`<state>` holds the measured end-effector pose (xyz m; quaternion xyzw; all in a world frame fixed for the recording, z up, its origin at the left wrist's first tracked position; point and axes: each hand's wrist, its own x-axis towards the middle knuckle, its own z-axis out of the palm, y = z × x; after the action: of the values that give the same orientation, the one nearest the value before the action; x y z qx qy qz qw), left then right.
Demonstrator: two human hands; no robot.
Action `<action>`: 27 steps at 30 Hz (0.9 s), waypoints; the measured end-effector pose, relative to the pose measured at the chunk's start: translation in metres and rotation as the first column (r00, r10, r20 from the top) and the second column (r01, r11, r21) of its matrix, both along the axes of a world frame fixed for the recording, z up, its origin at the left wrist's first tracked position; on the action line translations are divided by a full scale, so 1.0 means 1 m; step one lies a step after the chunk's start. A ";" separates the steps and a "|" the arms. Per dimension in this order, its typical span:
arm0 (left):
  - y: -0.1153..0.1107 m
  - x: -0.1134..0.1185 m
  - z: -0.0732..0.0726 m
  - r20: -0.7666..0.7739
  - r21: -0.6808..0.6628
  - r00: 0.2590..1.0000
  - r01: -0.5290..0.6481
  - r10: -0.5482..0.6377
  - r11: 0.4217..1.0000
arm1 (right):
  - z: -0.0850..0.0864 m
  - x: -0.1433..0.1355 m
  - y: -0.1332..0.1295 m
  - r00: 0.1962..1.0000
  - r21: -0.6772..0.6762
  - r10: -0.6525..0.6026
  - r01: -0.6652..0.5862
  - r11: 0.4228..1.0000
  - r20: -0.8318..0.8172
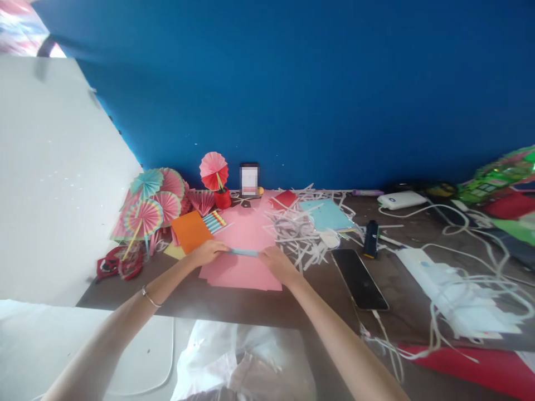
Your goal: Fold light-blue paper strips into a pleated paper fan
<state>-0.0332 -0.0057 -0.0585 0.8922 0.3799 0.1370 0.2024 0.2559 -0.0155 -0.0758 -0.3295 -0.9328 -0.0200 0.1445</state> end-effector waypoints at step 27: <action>0.000 0.028 0.028 -0.081 0.108 0.996 -0.017 0.026 0.994 | 0.057 -0.004 0.004 0.957 -0.353 -0.216 0.138 0.925 -0.191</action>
<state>-0.0054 -0.0056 -0.0308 0.9025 0.3895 0.1224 0.1369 0.2515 -0.0111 -0.0188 -0.4328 -0.8660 0.1640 0.1892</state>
